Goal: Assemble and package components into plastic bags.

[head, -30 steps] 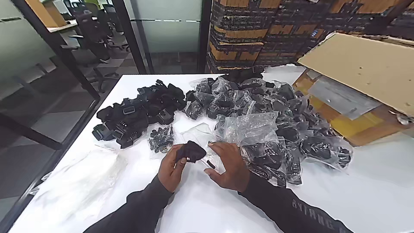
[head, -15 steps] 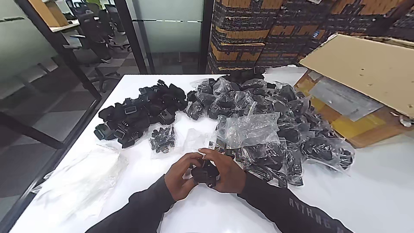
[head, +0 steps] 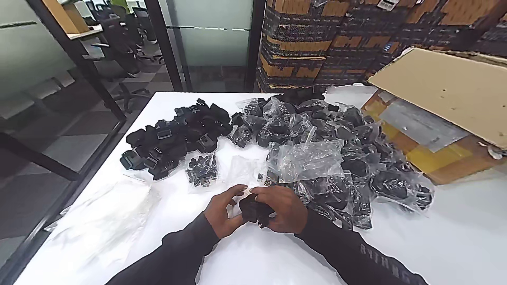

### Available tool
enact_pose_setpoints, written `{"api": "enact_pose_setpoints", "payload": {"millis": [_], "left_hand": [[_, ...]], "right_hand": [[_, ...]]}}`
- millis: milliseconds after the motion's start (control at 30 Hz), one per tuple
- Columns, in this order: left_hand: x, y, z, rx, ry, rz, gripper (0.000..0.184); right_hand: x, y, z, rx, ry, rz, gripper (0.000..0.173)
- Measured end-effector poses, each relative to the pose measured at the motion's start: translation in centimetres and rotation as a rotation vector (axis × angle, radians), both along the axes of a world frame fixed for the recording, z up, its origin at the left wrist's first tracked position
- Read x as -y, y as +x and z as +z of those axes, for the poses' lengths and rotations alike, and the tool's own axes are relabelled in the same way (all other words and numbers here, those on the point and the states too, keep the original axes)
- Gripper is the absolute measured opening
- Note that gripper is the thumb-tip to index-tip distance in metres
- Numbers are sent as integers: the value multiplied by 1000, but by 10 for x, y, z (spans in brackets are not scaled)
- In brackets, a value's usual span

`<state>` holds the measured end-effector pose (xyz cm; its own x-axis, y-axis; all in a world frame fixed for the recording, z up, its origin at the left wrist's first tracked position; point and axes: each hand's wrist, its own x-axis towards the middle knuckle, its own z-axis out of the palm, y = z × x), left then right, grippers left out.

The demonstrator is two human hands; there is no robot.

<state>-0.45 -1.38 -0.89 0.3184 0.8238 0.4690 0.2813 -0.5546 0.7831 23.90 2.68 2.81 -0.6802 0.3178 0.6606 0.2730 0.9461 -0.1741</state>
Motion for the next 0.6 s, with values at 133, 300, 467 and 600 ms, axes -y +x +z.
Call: {"api": "enact_pose_setpoints", "payload": {"millis": [133, 300, 467, 600], "left_hand": [[2, 0, 2, -21, -73, 44, 60], [3, 1, 0, -51, -23, 104, 25], [7, 1, 6, -80, -68, 171, 20], [7, 0, 9, -94, -90, 162, 19]], "right_hand": [[-3, 3, 7, -169, -58, 98, 36], [-15, -12, 47, -372, -201, 44, 45], [-54, -51, 85, -264, -186, -64, 50], [-105, -89, 118, -160, -179, -282, 52]]}}
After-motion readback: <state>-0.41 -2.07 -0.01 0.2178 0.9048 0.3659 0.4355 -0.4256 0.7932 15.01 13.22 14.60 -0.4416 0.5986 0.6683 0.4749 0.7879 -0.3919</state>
